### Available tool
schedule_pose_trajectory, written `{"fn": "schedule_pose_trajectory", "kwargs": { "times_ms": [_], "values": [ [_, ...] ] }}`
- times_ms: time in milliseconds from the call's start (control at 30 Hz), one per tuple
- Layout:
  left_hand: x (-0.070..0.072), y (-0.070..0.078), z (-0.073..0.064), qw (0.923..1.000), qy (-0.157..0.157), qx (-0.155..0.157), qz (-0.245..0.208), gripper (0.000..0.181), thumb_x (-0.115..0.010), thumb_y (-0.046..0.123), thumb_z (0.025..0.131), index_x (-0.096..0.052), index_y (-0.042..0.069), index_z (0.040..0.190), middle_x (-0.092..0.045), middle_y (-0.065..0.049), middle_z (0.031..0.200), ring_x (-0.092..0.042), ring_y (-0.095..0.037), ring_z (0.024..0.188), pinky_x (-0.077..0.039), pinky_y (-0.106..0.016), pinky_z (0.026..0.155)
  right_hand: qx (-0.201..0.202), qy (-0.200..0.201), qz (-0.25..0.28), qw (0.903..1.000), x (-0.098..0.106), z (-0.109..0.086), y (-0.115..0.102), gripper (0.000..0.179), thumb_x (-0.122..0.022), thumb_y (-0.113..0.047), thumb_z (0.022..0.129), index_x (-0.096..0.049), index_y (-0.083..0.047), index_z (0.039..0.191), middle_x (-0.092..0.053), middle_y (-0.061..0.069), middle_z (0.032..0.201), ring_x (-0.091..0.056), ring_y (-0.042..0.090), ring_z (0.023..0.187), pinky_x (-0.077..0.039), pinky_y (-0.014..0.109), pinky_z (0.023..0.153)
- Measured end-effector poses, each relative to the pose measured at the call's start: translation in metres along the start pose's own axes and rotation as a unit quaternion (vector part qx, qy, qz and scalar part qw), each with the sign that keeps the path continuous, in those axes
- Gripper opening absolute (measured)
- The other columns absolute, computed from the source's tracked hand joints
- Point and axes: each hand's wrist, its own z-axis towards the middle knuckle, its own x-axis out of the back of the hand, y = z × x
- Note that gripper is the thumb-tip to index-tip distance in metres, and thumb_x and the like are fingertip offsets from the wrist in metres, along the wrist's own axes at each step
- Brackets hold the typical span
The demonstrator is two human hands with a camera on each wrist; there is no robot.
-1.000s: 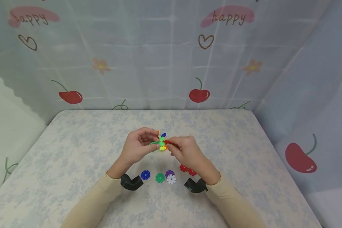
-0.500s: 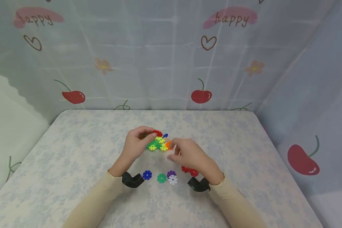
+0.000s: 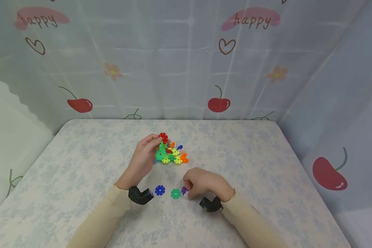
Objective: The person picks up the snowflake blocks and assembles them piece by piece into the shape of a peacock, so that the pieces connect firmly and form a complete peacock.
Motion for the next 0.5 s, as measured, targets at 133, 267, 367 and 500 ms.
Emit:
{"fn": "schedule_pose_trajectory", "kwargs": {
  "times_ms": [133,267,367,500],
  "values": [
    [-0.004,-0.002,-0.002,0.9996,-0.011,0.005,0.024,0.014,-0.055,0.011,0.103,-0.062,0.011,0.090,-0.056,0.008,0.072,-0.054,-0.009,0.068,-0.041,-0.019,0.061,0.090,0.126,0.085,0.9842,0.019,-0.015,0.004,0.023,-0.078,-0.005,0.086,-0.061,-0.013,0.074,-0.053,-0.007,0.067,-0.048,0.004,0.058,-0.045,0.019,0.056],
    [-0.010,-0.005,-0.007,0.9969,-0.031,-0.011,0.072,0.013,-0.057,0.010,0.102,-0.065,0.004,0.094,-0.064,0.008,0.078,-0.058,-0.009,0.072,-0.048,-0.019,0.064,0.171,0.354,0.139,0.9091,0.028,-0.026,-0.003,0.013,-0.078,0.003,0.084,-0.069,-0.007,0.084,-0.071,0.005,0.077,-0.065,0.008,0.064,-0.057,0.021,0.061],
    [-0.013,-0.006,-0.011,0.9941,-0.042,-0.024,0.097,0.015,-0.058,0.010,0.101,-0.065,-0.001,0.095,-0.067,0.006,0.077,-0.060,-0.010,0.071,-0.050,-0.020,0.065,0.214,0.457,0.127,0.8538,0.027,-0.026,-0.008,0.014,-0.079,0.009,0.080,-0.071,-0.002,0.086,-0.074,0.011,0.079,-0.069,0.005,0.067,-0.058,0.019,0.063],
    [-0.015,-0.005,-0.015,0.9911,-0.051,-0.034,0.118,0.015,-0.059,0.011,0.100,-0.065,-0.001,0.092,-0.063,0.007,0.074,-0.055,-0.011,0.069,-0.049,-0.021,0.065,0.253,0.502,0.114,0.8191,0.025,-0.021,-0.010,0.021,-0.080,0.016,0.074,-0.071,-0.001,0.083,-0.073,0.013,0.075,-0.067,0.003,0.065,-0.056,0.013,0.064]
  ]
}}
